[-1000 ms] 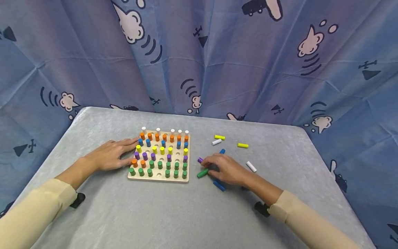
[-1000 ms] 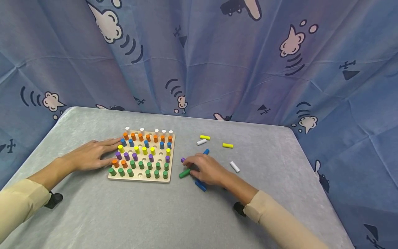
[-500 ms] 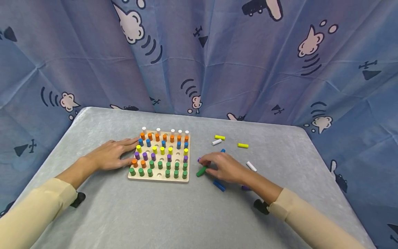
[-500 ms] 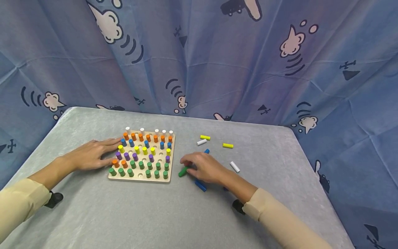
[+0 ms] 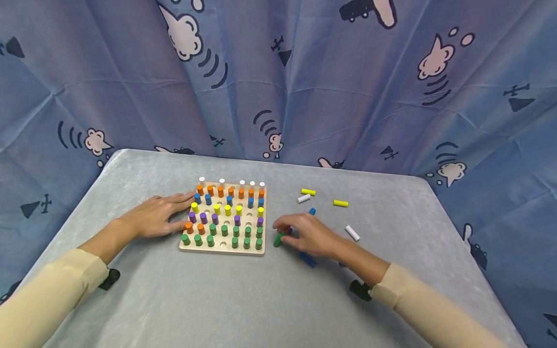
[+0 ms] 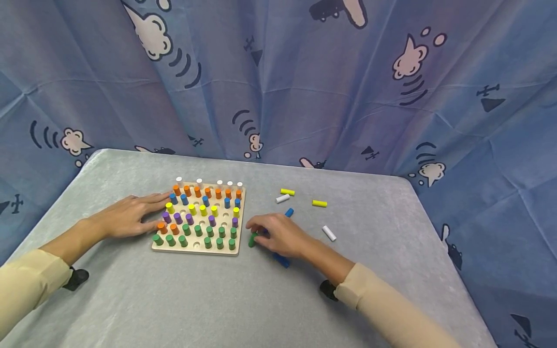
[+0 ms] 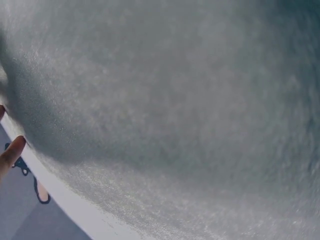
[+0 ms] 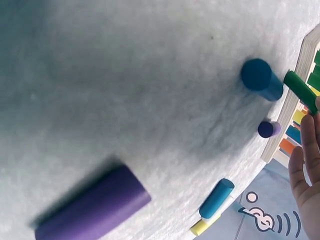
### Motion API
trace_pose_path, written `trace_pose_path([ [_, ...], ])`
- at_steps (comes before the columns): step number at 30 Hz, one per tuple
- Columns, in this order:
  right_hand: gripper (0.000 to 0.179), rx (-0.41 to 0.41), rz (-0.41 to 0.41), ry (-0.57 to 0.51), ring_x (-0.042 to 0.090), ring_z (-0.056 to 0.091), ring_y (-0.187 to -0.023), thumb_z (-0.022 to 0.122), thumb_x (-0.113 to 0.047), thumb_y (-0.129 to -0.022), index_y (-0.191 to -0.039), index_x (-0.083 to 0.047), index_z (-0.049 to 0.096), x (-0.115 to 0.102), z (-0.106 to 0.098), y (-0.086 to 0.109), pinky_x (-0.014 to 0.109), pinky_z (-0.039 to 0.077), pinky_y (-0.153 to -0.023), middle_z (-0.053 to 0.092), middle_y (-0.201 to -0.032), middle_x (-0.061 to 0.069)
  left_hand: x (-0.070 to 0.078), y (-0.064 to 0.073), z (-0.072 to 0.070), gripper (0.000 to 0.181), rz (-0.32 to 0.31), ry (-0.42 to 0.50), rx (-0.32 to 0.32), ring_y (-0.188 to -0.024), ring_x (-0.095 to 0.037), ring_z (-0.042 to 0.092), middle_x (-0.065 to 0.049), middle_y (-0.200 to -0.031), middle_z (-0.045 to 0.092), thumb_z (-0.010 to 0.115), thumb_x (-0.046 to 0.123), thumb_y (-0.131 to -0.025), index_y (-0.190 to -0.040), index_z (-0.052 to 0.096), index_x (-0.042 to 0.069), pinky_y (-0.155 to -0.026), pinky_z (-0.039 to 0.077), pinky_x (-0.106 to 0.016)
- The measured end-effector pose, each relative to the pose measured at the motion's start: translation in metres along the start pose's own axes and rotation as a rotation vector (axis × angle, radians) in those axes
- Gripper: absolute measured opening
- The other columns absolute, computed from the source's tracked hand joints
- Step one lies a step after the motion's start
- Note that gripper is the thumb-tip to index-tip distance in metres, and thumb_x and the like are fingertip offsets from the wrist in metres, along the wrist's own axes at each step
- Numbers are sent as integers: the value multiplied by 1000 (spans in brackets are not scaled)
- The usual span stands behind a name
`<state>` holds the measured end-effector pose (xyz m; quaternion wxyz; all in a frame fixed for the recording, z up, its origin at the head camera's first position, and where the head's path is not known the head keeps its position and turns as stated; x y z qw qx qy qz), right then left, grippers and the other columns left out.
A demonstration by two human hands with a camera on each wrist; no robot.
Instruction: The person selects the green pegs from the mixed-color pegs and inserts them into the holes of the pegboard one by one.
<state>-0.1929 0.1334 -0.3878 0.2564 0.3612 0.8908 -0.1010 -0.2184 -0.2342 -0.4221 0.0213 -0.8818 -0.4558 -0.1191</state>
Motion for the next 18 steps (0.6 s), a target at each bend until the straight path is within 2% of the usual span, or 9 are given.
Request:
trace_pose_path([
  [9,30,23,-23,7,8,64,-91,76,-7,-87,-117,-6,70,-4,1,-1,31,56,-82,73,-104,1,0,0,1,69,-6,0,0,-142,-37,37,-10,-161,31,54,48,-99,-152,40,8,-101,38,-65],
  [15,27,80,-66,25,10,65,-88,76,-4,-87,-113,-7,71,-11,-14,-4,39,57,-80,72,-99,-1,2,1,-1,68,9,9,13,-142,-38,37,-10,-160,32,56,45,-99,-152,40,7,-102,38,-65],
  [18,28,84,-61,45,9,64,-89,76,-6,-87,-114,-10,71,-16,-22,-8,37,57,-80,73,-101,-2,2,2,-2,68,8,8,11,-142,-38,37,-10,-160,32,55,46,-99,-152,40,7,-102,38,-65],
])
Point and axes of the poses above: each hand's wrist, its own y-axis away from the middle knuckle, its own z-axis out of the palm, x = y × z, the point moved 3 cm from there along -y, towards the middle knuckle
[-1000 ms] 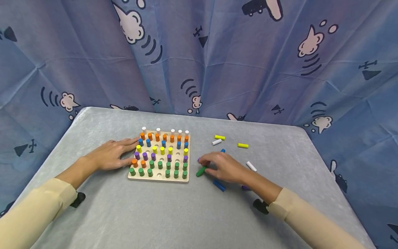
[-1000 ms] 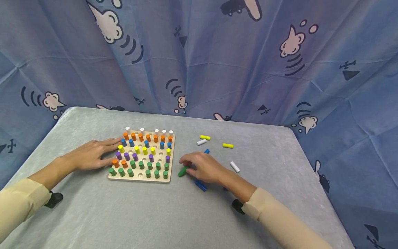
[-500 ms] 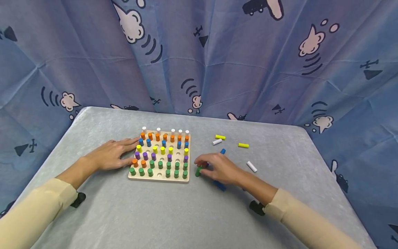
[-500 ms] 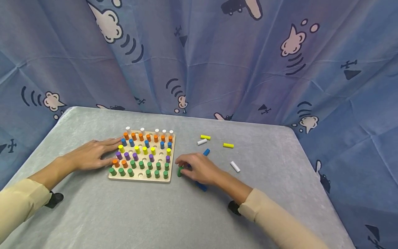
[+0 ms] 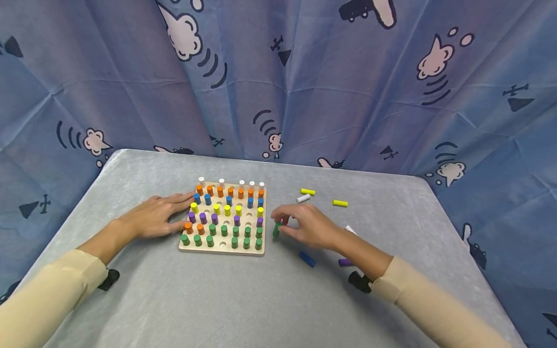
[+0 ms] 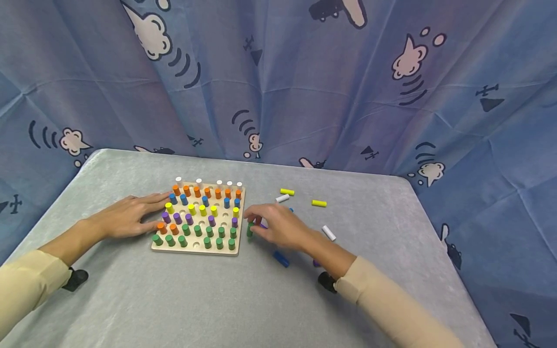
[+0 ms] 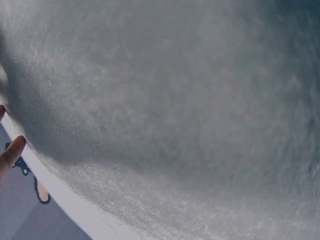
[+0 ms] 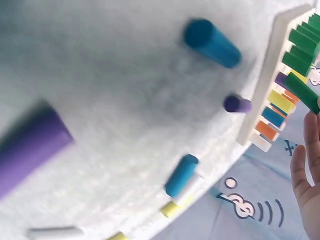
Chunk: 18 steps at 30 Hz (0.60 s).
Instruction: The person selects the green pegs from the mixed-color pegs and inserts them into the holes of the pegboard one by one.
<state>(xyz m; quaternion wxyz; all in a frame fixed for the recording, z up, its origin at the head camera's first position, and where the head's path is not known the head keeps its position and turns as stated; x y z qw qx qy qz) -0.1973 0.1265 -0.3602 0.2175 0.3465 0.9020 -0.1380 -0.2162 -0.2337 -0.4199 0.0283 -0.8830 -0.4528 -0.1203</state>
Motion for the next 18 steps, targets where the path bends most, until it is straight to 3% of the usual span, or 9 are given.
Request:
trace_pose_path([
  [6,29,-3,-26,44,9,65,-88,76,-8,-88,-116,-9,71,-9,-10,-10,27,54,-76,73,-103,-1,-1,-1,0,68,-4,-4,-6,-142,-38,37,-11,-160,32,54,48,-99,-152,40,8,-101,38,-65],
  [12,30,-16,-19,53,8,63,-89,76,-12,-89,-118,-10,70,-20,-12,-20,22,53,-73,72,-103,-3,-2,-1,1,68,-1,-6,-2,-142,-38,37,-10,-161,32,54,47,-99,-152,40,7,-101,38,-65],
  [18,30,-5,-64,39,8,63,-89,77,-14,-89,-118,-10,70,-32,-9,-31,21,53,-75,72,-102,-2,-3,-2,3,69,-9,-3,-3,-143,-38,36,-10,-161,31,55,47,-98,-152,40,7,-101,38,-65],
])
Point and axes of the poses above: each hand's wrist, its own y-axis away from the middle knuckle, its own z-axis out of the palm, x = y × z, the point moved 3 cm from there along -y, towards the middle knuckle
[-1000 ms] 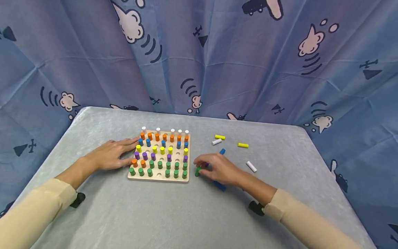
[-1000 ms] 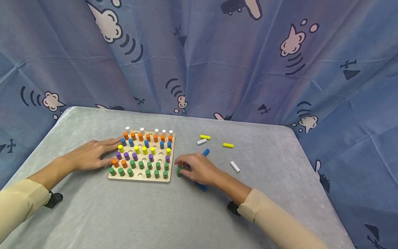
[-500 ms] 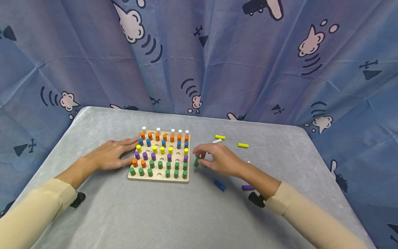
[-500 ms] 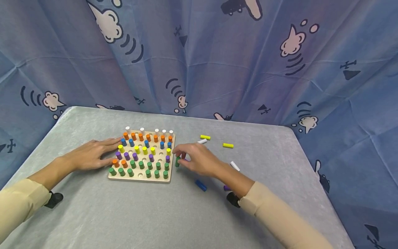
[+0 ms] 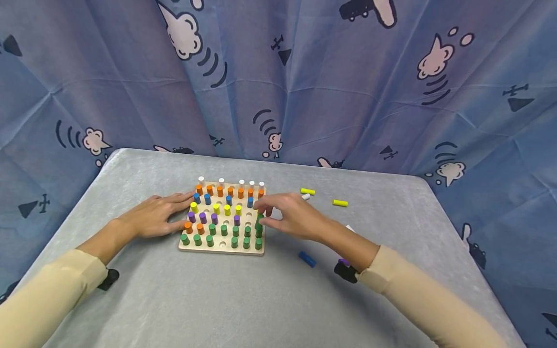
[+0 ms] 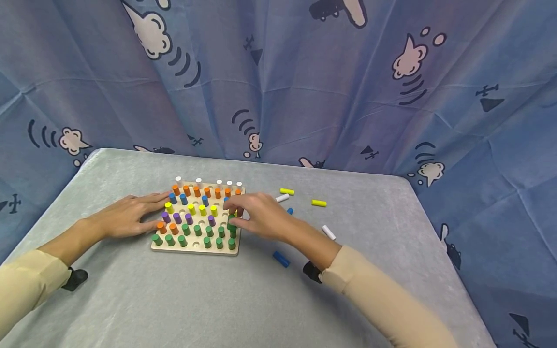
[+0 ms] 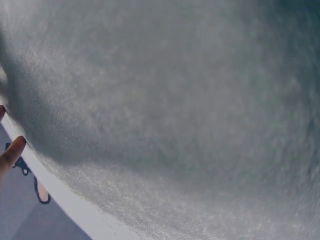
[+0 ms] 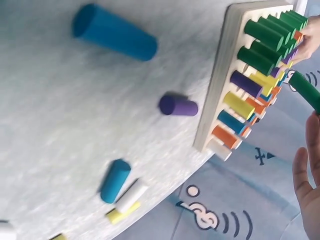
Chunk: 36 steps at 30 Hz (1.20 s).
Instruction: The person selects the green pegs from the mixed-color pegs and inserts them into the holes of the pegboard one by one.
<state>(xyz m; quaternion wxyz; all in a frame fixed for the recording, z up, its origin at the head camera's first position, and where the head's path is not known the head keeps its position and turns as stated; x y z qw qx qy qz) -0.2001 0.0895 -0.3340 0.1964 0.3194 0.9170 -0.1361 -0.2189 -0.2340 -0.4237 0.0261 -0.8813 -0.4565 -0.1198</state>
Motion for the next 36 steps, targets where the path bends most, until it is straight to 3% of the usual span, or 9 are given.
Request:
trace_pose_path([
  [13,29,-23,-48,-36,11,67,-95,76,-16,-90,-117,-7,70,-20,23,-25,29,55,-81,73,-105,1,0,2,-2,69,0,1,-4,-143,-39,35,-10,-161,31,53,49,-99,-153,39,8,-102,38,-65],
  [22,28,-5,-98,-14,13,68,-88,77,-19,-89,-114,-7,71,-29,38,-37,23,52,-75,73,-97,-1,-1,1,0,68,1,0,0,-143,-38,35,-9,-161,30,53,49,-99,-153,39,8,-102,38,-65],
  [36,28,-45,-101,-32,13,68,-89,76,-19,-89,-114,-6,71,-31,64,-44,18,50,-76,74,-101,1,-3,0,2,69,-14,12,-8,-144,-36,34,-7,-162,29,55,48,-99,-153,38,10,-103,36,-65],
])
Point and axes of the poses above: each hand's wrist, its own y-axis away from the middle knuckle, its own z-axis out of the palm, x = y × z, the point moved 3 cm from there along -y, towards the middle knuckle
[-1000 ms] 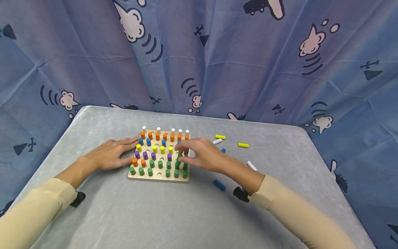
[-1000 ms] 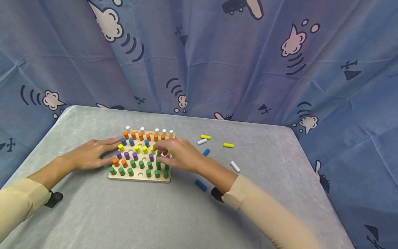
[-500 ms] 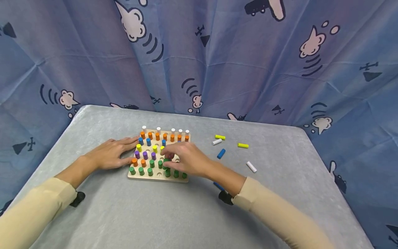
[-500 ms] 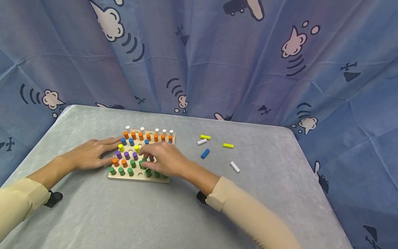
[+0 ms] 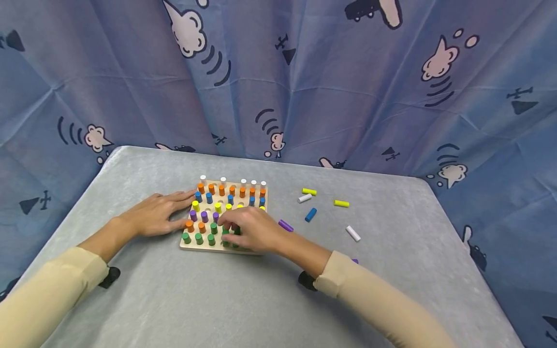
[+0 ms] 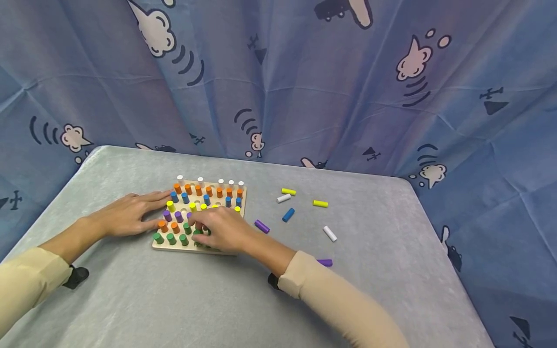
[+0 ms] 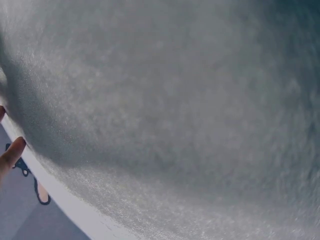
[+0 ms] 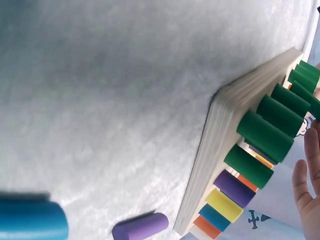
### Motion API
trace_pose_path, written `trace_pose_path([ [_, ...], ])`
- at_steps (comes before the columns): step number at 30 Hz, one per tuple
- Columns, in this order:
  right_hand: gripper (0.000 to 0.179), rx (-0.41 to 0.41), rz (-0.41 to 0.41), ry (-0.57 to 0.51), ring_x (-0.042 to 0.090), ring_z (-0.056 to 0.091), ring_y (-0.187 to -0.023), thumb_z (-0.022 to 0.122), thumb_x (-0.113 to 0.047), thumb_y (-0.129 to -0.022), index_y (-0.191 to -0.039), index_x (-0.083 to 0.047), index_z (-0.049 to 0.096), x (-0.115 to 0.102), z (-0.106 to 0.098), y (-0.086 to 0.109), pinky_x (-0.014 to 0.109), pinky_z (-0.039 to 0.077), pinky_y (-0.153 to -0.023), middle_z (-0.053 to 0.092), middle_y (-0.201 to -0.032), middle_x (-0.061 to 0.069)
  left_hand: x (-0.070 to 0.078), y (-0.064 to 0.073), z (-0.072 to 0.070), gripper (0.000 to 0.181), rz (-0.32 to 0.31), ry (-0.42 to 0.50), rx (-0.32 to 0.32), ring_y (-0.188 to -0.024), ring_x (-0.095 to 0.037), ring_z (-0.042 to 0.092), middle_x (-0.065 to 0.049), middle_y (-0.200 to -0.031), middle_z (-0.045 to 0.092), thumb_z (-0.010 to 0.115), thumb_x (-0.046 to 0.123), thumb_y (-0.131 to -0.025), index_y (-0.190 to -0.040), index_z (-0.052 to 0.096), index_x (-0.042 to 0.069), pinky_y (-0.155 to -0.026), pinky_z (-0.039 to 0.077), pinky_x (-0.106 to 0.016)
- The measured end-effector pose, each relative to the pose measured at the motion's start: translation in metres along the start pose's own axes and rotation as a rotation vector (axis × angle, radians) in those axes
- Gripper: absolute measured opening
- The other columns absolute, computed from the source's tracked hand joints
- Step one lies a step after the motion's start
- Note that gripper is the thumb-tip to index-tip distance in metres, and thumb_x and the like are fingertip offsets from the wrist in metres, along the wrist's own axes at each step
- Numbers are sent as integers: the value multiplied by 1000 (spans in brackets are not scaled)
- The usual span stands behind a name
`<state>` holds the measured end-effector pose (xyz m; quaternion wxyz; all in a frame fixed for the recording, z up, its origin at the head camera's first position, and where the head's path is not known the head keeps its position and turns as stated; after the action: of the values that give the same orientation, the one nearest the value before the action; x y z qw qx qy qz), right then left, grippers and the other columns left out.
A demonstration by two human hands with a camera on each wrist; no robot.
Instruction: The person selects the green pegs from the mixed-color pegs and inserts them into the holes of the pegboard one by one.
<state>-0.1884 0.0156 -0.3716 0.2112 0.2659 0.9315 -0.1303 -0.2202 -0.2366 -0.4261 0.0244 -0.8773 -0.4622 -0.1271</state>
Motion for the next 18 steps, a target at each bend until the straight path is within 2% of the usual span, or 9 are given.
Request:
trace_pose_path([
  [8,27,-24,-7,35,11,67,-86,76,-20,-90,-114,-8,71,-2,5,-4,15,48,-73,73,-97,-1,-1,-1,0,68,13,-4,1,-144,-36,35,-8,-162,30,54,48,-99,-153,39,9,-102,37,-65],
  [18,27,-38,7,28,10,66,-84,75,-19,-90,-115,-8,71,0,8,-5,18,49,-73,73,-96,-1,0,0,-1,68,17,-7,6,-143,-37,36,-9,-161,30,52,50,-100,-153,40,9,-101,38,-65],
])
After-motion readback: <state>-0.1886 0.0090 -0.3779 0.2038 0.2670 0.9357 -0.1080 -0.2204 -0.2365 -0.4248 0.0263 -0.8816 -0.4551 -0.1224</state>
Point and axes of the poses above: each hand's wrist, its own y-axis away from the middle knuckle, its own z-axis out of the palm, x = y × z, the point moved 3 cm from there along -y, towards the middle knuckle
